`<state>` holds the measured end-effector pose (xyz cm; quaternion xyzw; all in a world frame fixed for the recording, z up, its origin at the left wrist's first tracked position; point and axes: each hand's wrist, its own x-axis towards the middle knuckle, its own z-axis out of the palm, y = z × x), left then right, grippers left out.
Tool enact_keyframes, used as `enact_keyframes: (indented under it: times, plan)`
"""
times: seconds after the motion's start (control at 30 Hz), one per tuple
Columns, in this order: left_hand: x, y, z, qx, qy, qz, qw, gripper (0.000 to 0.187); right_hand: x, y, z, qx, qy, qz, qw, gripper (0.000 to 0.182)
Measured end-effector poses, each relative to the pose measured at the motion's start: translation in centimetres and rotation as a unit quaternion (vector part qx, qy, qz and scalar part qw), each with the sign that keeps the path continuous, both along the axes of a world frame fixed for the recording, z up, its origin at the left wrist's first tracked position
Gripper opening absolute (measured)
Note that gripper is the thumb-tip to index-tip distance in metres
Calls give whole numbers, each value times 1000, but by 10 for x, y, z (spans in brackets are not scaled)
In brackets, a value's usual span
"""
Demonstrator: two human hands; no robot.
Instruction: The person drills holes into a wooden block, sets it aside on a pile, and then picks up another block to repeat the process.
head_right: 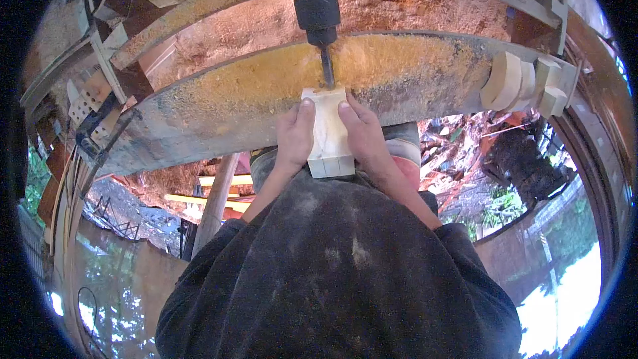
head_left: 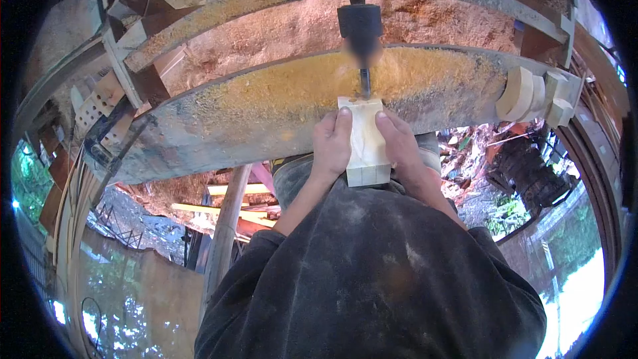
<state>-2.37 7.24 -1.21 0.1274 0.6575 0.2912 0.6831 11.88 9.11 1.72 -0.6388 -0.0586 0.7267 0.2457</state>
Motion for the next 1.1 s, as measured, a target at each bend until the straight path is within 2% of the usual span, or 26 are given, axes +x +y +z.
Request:
enact_keyframes:
  times: [0.1, 0.23, 0.3, 0.4, 0.47, 0.73, 0.83, 0.9, 0.93, 0.97, 1.0, 1.07, 1.1]
  plan:
    - [-2, 3, -1, 25, 41, -40, 998, 38, 0, 6, 2, 1, 15, 6, 1000, 42]
    - [1, 8, 2, 34, 18, 6, 999, 39, -1, 8, 3, 21, 16, 10, 1000, 42]
    - [0, 10, 2, 25, 68, -42, 997, 41, -1, 9, 3, 32, 6, 25, 999, 42]
    - [0, 8, -3, 24, 60, -28, 998, 44, 1, 10, -1, 32, 9, 31, 999, 42]
    - [0, 7, -5, 22, 56, -30, 998, 44, 1, 13, 1, -6, -16, 44, 999, 41]
    - [0, 18, 6, 16, 60, -41, 997, 46, -5, 16, 8, 12, -18, 30, 999, 39]
    - [-1, 15, 8, 14, 26, -16, 999, 47, -4, 13, 7, 14, -11, 25, 1000, 38]
    - [-4, 16, 15, -4, 37, -51, 998, 47, 0, 2, 6, 13, -1, 20, 1000, 38]
    - [-6, 0, 5, 0, 38, -52, 998, 47, 5, -8, 5, 40, -21, 83, 996, 38]
    - [-7, -28, -14, 21, 69, -120, 990, 45, 9, -17, 4, 68, -43, 145, 986, 38]
    - [-8, -48, -20, 39, 100, -185, 977, 44, 13, -31, 0, 72, -43, 144, 986, 38]
    - [-4, -67, 4, 31, 102, -162, 981, 37, 18, -67, -3, 20, 41, 63, 997, 41]
    - [-2, -72, 18, 24, 102, -138, 985, 32, 20, -77, 0, 18, 41, 61, 997, 41]
